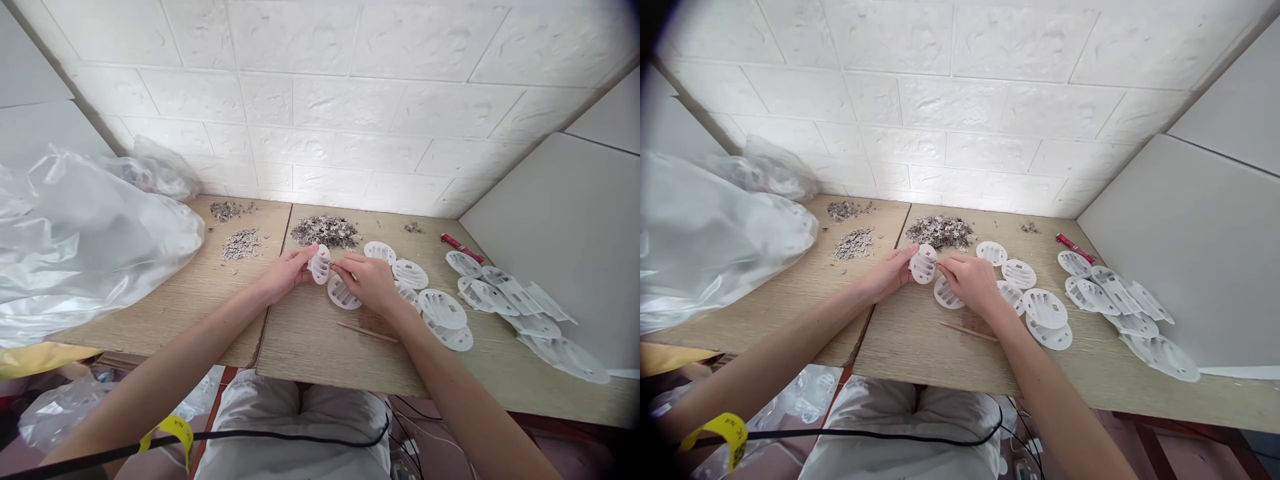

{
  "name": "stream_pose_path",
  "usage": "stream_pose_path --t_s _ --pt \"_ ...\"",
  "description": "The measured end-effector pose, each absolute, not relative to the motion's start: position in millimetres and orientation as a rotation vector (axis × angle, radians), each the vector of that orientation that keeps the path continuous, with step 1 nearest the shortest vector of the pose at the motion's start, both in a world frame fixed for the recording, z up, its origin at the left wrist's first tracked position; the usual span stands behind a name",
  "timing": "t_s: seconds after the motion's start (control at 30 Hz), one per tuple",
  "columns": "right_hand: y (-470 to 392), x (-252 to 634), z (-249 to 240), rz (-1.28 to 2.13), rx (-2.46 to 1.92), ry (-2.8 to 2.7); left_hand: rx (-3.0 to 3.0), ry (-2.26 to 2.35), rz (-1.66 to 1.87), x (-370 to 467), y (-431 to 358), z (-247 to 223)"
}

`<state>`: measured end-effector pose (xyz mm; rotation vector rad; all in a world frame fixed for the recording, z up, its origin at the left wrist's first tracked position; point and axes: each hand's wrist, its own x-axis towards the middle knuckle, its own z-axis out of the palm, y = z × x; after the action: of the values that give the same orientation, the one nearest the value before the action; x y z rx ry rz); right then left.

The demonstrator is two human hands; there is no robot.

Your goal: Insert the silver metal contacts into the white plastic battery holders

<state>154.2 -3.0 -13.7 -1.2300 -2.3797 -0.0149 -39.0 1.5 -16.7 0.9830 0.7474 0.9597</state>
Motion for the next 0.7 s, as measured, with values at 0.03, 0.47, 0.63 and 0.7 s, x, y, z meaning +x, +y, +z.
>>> stream_pose_path --t_s 0.03,0.47,0.63,0.7 --pt "-3.0 154.2 -14.6 -0.03 -1.224 -2.392 0.985 0.752 0.961 -38.4 1.0 -17.0" --pt "-4.8 150.5 -16.7 -0.196 -1.231 -2.468 1.065 0.808 0.992 -33.5 -3.0 -19.4" --pt "-6.2 150.1 -15.4 -0.254 -1.261 -2.506 1.097 0.839 0.999 -31.5 -4.3 -18.6" --pt "-6.7 149.8 -14.9 -0.259 -1.263 -2.526 1.12 0.856 0.991 -30.5 -4.9 -17.7"
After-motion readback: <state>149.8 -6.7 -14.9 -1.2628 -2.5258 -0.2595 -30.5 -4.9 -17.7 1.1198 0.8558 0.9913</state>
